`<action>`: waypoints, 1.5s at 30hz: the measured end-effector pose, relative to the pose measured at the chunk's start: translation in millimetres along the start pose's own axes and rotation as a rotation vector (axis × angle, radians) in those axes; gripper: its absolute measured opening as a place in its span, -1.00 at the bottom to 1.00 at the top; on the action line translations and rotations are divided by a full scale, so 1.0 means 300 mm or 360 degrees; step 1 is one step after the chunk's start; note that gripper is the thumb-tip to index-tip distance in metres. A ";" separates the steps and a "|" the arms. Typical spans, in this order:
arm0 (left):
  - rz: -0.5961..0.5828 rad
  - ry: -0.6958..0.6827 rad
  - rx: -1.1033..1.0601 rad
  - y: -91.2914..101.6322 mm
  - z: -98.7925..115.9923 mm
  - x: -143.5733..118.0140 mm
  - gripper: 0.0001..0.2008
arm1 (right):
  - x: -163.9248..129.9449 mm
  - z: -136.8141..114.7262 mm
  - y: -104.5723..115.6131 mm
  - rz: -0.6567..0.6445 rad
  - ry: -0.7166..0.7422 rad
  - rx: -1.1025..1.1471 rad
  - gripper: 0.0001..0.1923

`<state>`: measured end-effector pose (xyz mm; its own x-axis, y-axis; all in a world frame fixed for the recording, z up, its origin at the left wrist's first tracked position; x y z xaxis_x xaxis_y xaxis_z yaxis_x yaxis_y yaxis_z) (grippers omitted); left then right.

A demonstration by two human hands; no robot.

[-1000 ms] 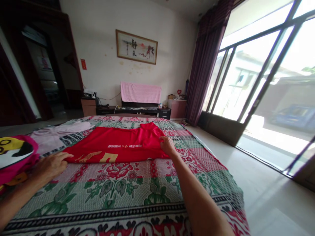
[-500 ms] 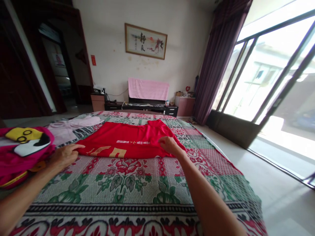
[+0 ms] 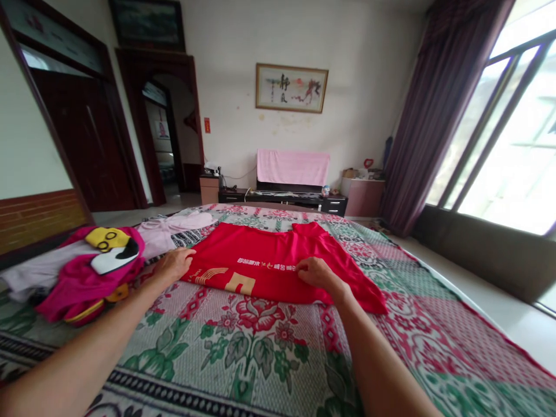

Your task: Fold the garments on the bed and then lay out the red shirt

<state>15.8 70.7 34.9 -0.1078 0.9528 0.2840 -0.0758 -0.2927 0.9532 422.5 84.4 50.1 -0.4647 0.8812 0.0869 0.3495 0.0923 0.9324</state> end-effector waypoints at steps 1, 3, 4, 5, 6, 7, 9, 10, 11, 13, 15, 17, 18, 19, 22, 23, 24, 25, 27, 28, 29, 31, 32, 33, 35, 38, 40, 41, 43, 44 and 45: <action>-0.0032 0.0016 0.0021 -0.004 -0.004 0.008 -0.64 | 0.001 0.015 -0.005 -0.0026 -0.0018 0.0056 -0.70; -0.0123 0.0058 0.0057 -0.004 -0.008 0.024 -0.65 | 0.002 0.038 -0.013 -0.0076 -0.0066 0.0121 -0.69; -0.0170 0.0085 0.0068 -0.001 -0.010 0.030 -0.65 | 0.002 0.042 -0.013 -0.0089 -0.0085 0.0125 -0.69; -0.0206 0.0114 0.0073 0.006 -0.011 0.033 -0.66 | 0.002 0.041 -0.012 -0.0092 -0.0091 0.0117 -0.70; -0.0226 0.0140 0.0074 0.014 -0.010 0.033 -0.66 | 0.001 0.034 -0.010 -0.0087 -0.0082 0.0104 -0.70; -0.0227 0.0159 0.0072 0.024 -0.009 0.030 -0.67 | -0.001 0.025 -0.005 -0.0072 -0.0071 0.0089 -0.71; -0.0185 0.0171 0.0064 0.046 -0.001 0.020 -0.66 | -0.007 0.013 0.009 -0.0019 -0.0086 0.0061 -0.72; -0.0148 0.0162 0.0063 0.056 0.005 0.014 -0.66 | -0.011 0.010 0.018 0.0014 -0.0110 0.0047 -0.73; -0.0108 0.0145 0.0064 0.065 0.012 0.008 -0.65 | -0.015 0.009 0.028 0.0048 -0.0141 0.0031 -0.73; -0.0034 0.0115 0.0075 0.079 0.025 0.004 -0.64 | -0.022 0.007 0.049 0.0130 -0.0190 -0.0007 -0.74; 0.0018 0.0088 0.0097 0.085 0.037 0.009 -0.63 | -0.025 0.000 0.068 0.0201 -0.0191 -0.0048 -0.73; 0.0038 0.0066 0.0112 0.085 0.046 0.021 -0.63 | -0.025 -0.007 0.077 0.0230 -0.0172 -0.0079 -0.73; 0.0040 0.0056 0.0114 0.083 0.048 0.028 -0.63 | -0.023 -0.009 0.077 0.0224 -0.0166 -0.0087 -0.73; 0.0042 0.0052 0.0113 0.080 0.050 0.034 -0.63 | -0.021 -0.009 0.075 0.0210 -0.0167 -0.0091 -0.72; 0.0040 0.0064 0.0112 0.071 0.046 0.043 -0.62 | -0.016 -0.008 0.068 0.0189 -0.0174 -0.0112 -0.71; 0.0038 0.0068 0.0117 0.068 0.044 0.043 -0.62 | -0.014 -0.009 0.066 0.0196 -0.0172 -0.0127 -0.71; 0.0032 0.0073 0.0126 0.064 0.042 0.042 -0.62 | -0.012 -0.011 0.063 0.0201 -0.0161 -0.0145 -0.70; 0.0019 0.0080 0.0137 0.059 0.040 0.041 -0.62 | -0.010 -0.013 0.058 0.0198 -0.0147 -0.0162 -0.70; 0.0000 0.0102 0.0150 0.056 0.036 0.037 -0.61 | -0.004 -0.011 0.046 0.0182 -0.0133 -0.0190 -0.70; 0.0006 0.0113 0.0147 0.061 0.035 0.034 -0.60 | -0.002 -0.009 0.042 0.0183 -0.0130 -0.0198 -0.71; 0.0021 0.0116 0.0137 0.069 0.036 0.031 -0.59 | -0.001 -0.005 0.043 0.0206 -0.0134 -0.0204 -0.72; 0.0071 0.0107 0.0105 0.097 0.043 0.022 -0.58 | -0.004 0.004 0.054 0.0301 -0.0161 -0.0205 -0.74; 0.0089 0.0102 0.0093 0.112 0.048 0.016 -0.59 | -0.006 0.007 0.060 0.0354 -0.0174 -0.0198 -0.75; 0.0086 0.0095 0.0086 0.123 0.054 0.009 -0.60 | -0.007 0.008 0.063 0.0390 -0.0186 -0.0192 -0.76; 0.0006 0.0101 0.0087 0.127 0.064 -0.007 -0.62 | -0.006 0.001 0.051 0.0382 -0.0191 -0.0201 -0.77; -0.0220 0.0056 0.0097 0.083 0.086 -0.038 -0.66 | -0.002 -0.030 0.012 0.0260 -0.0130 -0.0260 -0.77; -0.0322 -0.0019 0.0083 0.041 0.105 -0.062 -0.61 | -0.007 -0.041 0.005 0.0237 -0.0096 -0.0240 -0.74; -0.0345 -0.0036 0.0072 0.022 0.111 -0.074 -0.56 | -0.013 -0.034 0.013 0.0263 -0.0112 -0.0198 -0.72; -0.0364 0.0025 0.0050 -0.013 0.104 -0.094 -0.44 | -0.035 0.011 0.050 0.0377 -0.0235 -0.0082 -0.68; -0.0376 0.0082 0.0043 -0.029 0.095 -0.103 -0.39 | -0.050 0.046 0.074 0.0446 -0.0325 -0.0032 -0.66; -0.0388 0.0137 0.0036 -0.043 0.086 -0.111 -0.35 | -0.069 0.084 0.099 0.0518 -0.0419 0.0003 -0.65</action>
<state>45.9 45.0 15.9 -0.1733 0.9842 0.0362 -0.0882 -0.0521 0.9947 462.8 80.7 67.3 -0.1057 0.9529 0.2842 0.4452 -0.2102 0.8704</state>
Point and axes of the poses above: each hand's wrist, its own x-axis towards the middle knuckle, its own y-axis out of the back of the hand, z = x × y, the point moved 9 cm from there along x, towards the middle knuckle, and after that the axes turned 8 degrees about -z, right-handed, at the moved point
